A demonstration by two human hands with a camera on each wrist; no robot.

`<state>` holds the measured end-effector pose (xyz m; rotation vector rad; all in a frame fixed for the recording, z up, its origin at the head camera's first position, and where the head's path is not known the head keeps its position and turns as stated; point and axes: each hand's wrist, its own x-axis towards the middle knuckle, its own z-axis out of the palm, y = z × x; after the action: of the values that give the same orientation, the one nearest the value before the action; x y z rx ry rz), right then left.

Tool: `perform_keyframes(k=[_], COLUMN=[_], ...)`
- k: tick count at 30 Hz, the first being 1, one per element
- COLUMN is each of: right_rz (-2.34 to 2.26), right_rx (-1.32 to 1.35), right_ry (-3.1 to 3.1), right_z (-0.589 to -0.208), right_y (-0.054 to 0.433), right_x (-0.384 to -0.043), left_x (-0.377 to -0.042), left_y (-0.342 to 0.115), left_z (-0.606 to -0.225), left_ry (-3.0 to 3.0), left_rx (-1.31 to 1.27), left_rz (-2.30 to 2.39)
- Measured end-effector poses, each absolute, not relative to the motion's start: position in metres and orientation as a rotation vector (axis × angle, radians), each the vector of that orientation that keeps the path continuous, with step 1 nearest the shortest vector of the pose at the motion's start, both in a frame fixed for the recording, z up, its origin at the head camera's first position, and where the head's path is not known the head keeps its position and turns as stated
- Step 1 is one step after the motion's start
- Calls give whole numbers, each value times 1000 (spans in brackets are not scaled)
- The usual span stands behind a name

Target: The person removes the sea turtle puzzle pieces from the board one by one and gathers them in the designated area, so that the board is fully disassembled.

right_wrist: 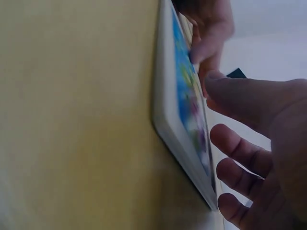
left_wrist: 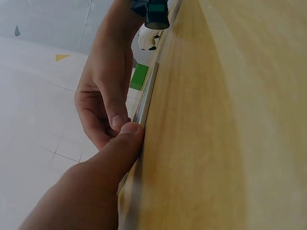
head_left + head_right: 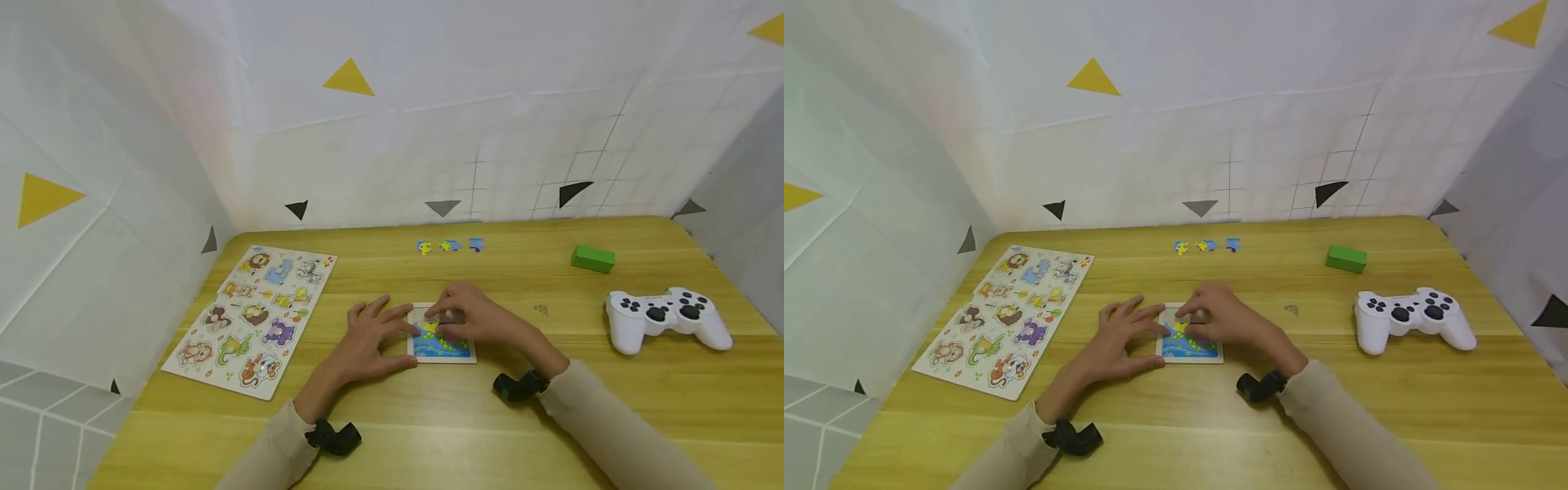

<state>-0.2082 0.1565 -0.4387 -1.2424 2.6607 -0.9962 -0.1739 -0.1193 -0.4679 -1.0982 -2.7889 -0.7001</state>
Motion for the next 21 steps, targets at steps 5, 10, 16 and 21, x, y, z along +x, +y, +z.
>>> perform_keyframes(k=[5, 10, 16, 21], right_rz=[-925, -913, -930, -930], right_rx=[-1284, -1279, -1241, -1184], right_ry=[2689, 2696, 2686, 2674], right_z=[-442, -443, -440, -440], right_y=[152, 151, 150, 149], right_x=[-205, -204, -203, -202], left_x=[-174, -174, -174, -174], left_y=[-119, -120, -119, -120], left_z=[-467, -467, -467, -467], left_ry=[-2801, -2809, -2810, -2814], left_rx=[-1097, -1091, -1081, -1072], left_rz=[-705, -701, -696, -727])
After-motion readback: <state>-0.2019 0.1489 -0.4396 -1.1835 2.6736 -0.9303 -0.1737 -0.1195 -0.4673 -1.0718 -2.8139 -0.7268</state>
